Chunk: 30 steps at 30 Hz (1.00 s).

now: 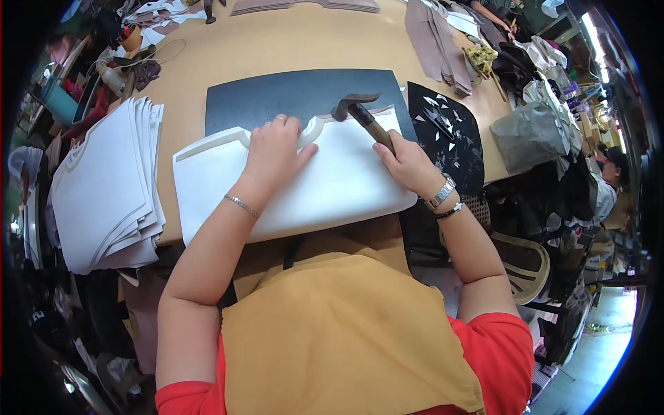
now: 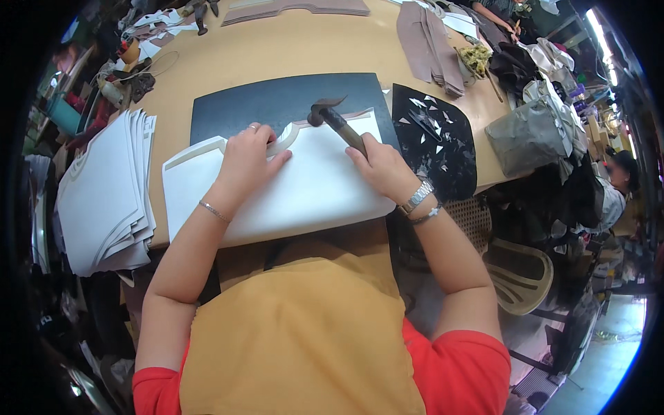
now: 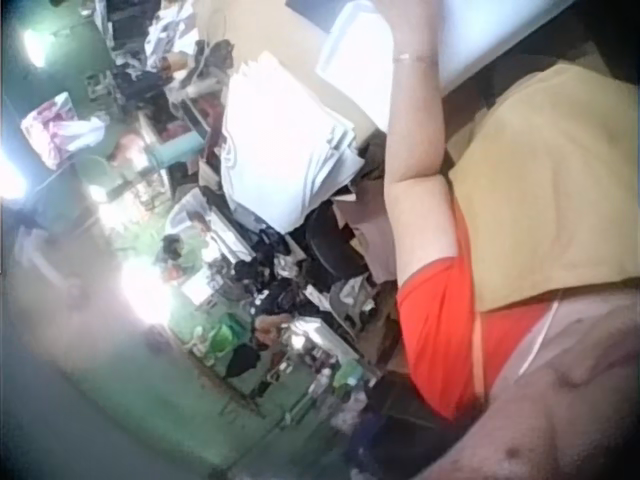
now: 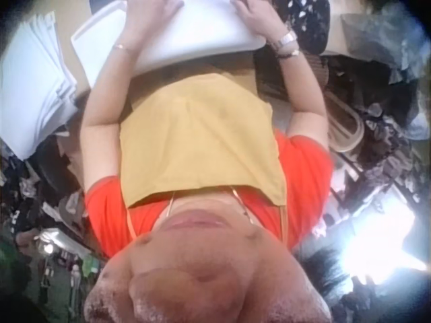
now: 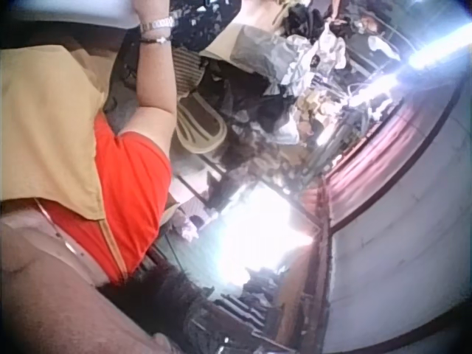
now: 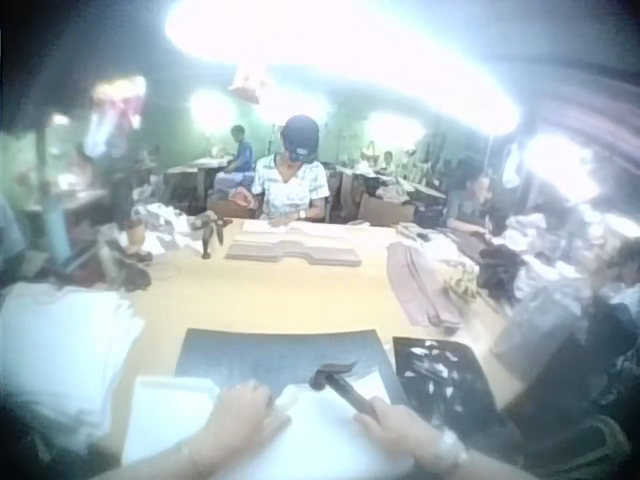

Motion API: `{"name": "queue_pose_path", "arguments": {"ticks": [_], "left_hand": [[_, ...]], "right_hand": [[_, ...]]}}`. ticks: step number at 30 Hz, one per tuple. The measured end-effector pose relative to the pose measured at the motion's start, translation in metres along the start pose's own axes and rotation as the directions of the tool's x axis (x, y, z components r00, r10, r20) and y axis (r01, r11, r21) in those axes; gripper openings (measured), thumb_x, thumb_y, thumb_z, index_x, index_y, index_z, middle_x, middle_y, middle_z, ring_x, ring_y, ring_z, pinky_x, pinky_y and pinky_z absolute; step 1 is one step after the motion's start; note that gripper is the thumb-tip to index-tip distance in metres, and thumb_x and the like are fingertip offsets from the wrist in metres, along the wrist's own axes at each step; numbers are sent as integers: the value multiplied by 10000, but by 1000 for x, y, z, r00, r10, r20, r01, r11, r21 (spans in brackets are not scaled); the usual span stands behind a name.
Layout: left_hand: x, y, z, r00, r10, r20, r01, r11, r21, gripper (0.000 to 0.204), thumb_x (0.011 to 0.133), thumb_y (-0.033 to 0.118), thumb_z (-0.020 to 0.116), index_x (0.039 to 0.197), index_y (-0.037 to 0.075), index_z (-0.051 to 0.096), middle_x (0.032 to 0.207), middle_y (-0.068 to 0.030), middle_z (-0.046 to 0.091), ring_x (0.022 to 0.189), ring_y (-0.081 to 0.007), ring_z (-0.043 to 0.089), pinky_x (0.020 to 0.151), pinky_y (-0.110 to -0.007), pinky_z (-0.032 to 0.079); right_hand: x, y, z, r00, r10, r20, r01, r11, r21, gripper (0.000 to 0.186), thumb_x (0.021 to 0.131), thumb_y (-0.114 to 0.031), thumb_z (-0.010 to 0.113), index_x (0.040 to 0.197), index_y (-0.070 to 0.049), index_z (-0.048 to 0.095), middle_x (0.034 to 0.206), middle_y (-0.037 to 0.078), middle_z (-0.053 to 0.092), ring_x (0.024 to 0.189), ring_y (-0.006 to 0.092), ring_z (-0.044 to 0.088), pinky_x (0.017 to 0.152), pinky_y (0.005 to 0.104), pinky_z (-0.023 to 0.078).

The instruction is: The person prepares leather pieces for assembly by applying adhesive tape along the edges and flattening them with a hammer on a workshop table.

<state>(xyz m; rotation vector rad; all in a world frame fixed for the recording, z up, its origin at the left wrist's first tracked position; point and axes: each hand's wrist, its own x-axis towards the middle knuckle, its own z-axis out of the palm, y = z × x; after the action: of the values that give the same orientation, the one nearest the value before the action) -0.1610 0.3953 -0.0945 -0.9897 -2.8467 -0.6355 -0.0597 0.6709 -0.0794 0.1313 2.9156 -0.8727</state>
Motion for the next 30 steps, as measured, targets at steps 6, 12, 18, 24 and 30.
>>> {"name": "queue_pose_path", "arguments": {"ticks": [6,12,18,24,30], "left_hand": [[22,8,-17,951,-226,211,235,972,-17,397,879,390,747,1030,24,738,985,-163,758,944,-339,717,918,-417,522],[23,-1,14,948,-296,119,318,910,-265,406,872,391,720,1101,67,804,1021,-155,790,972,-331,745,903,-463,555],[18,11,15,933,-347,92,355,853,-382,323,919,322,707,1120,88,806,1031,-127,784,950,-320,742,873,-403,574],[11,10,30,989,-93,-111,80,989,-123,227,954,229,716,1117,99,804,1027,-96,720,954,-310,695,834,-429,567],[12,13,35,985,25,-172,-19,999,39,182,975,218,683,973,77,798,985,-100,704,933,-309,679,817,-446,575]], "right_hand": [[0,-2,3,999,-17,-30,18,1000,17,407,1057,-386,569,1035,18,523,788,300,658,795,510,657,727,556,512],[1,-2,4,997,-46,-58,47,999,8,415,1053,-389,577,1018,21,531,775,298,657,780,508,658,717,557,515],[0,-1,4,998,-33,-58,35,999,23,420,1049,-390,586,1010,25,534,771,297,658,771,508,660,706,555,518],[0,-4,6,998,-37,-56,36,999,-13,405,1050,-383,589,1020,16,527,772,292,665,766,505,663,702,556,523],[6,-25,-10,996,-87,-22,86,995,-54,375,1046,-366,602,1033,-1,519,777,268,671,767,490,666,683,549,520]]}}
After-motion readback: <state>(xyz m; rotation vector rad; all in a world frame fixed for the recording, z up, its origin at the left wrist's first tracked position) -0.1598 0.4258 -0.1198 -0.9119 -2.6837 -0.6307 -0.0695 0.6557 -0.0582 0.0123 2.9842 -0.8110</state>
